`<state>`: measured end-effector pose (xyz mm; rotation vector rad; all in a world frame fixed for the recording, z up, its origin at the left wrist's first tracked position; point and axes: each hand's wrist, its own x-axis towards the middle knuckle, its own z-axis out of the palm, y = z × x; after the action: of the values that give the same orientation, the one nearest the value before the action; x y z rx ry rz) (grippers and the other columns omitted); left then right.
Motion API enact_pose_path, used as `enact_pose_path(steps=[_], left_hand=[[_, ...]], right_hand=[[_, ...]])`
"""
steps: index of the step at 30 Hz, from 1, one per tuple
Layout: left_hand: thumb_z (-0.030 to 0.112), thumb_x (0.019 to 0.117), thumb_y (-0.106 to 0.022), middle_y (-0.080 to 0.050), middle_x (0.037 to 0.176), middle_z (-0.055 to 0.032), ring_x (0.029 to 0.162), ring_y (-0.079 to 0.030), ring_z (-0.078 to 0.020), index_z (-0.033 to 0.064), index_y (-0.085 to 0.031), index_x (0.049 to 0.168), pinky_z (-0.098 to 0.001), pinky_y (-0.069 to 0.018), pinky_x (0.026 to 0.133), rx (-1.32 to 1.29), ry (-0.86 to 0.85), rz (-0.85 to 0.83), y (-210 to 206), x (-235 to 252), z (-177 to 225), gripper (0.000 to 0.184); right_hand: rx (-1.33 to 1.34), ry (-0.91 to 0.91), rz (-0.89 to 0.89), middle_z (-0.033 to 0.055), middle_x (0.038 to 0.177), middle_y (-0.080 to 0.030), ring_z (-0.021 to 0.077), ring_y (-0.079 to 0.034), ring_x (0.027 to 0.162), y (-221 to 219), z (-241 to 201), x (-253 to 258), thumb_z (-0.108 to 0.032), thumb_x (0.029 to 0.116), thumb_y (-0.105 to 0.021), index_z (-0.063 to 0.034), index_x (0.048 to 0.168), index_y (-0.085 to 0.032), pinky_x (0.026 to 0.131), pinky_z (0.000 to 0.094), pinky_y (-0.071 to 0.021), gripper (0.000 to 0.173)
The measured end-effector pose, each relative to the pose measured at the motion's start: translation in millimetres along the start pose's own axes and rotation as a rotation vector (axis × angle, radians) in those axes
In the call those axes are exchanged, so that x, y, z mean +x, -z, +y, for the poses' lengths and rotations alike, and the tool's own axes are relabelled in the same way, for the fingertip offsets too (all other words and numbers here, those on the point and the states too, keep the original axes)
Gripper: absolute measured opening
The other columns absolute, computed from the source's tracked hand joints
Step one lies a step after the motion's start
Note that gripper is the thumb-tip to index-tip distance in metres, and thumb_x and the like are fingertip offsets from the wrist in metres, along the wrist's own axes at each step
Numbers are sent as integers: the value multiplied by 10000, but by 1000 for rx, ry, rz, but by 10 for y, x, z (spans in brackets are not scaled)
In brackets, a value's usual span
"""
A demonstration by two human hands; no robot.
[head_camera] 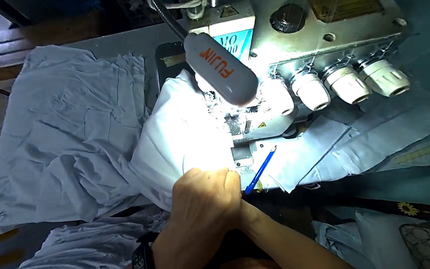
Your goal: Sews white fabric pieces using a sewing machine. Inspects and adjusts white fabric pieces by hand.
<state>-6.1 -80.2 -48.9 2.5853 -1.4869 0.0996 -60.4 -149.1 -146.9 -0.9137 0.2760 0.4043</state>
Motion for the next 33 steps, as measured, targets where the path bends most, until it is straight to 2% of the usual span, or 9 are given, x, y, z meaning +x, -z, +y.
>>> enact_pose_path(steps=[4,7,12,15,18,20,25,28,33], left_hand=[[200,958,-605,-508,531,-30,464,-499,-182,84,-654,671,-330,-307,455,27,-61,220,-190,-27,-270,313],[184,954,-597,-421,492,-7,438,-434,-167,87,-591,645,-321,-267,454,50,-82,270,-169,75,-374,324],[120,931,-602,-430,524,-20,476,-455,-183,86,-564,651,-342,-282,491,24,-124,267,-136,226,-490,284],[158,922,-633,-431,520,-4,473,-451,-166,100,-574,639,-336,-286,487,-23,-160,234,-90,176,-531,295],[183,925,-645,-468,525,8,483,-441,-143,108,-626,652,-330,-297,526,-60,-186,222,-34,12,-492,284],[189,934,-643,-518,547,5,500,-462,-141,114,-700,704,-340,-327,585,-74,-188,213,-44,-97,-439,249],[260,893,-713,-661,708,-25,677,-602,-160,115,-704,785,-385,-405,766,-163,-164,303,-246,-129,-543,182],[226,858,-703,-709,1180,-141,1161,-650,-286,41,-727,1024,-538,-417,1038,-102,-145,295,-343,-128,-780,251],[119,902,-629,-740,1195,-137,1208,-676,-265,8,-765,1052,-577,-400,1127,-247,-128,314,-424,-62,-928,231]], right_hand=[[113,82,-108,-125,592,-507,-45,-471,490,64,154,67,-178,1035,-486,-191,824,-559,490,127,-413,223],[199,163,-152,-111,561,-510,-27,-469,461,48,144,122,-104,984,-505,-189,797,-535,457,142,-401,208],[272,360,226,-49,575,-573,23,-527,449,-2,142,132,0,934,-579,-92,810,-590,432,199,-465,155],[-96,739,410,-46,709,-657,-21,-580,588,173,150,88,15,906,-638,-34,846,-672,547,162,-510,85],[-560,1031,430,-14,784,-692,-35,-585,690,475,-7,-9,-8,905,-651,20,1157,-711,653,144,-512,260],[-820,1072,471,-19,783,-673,-50,-540,660,542,-214,-93,-25,881,-685,55,1414,-535,629,106,-471,559],[-1143,1276,418,92,886,-639,75,-600,771,637,-401,10,-95,935,-691,-53,987,-784,663,167,-491,115],[-1158,1290,421,88,899,-607,65,-564,759,620,-418,31,-80,929,-692,-50,930,-775,644,158,-468,89],[-1216,1314,515,94,889,-597,76,-554,740,599,-474,121,-160,935,-704,-57,893,-775,618,168,-451,132]])
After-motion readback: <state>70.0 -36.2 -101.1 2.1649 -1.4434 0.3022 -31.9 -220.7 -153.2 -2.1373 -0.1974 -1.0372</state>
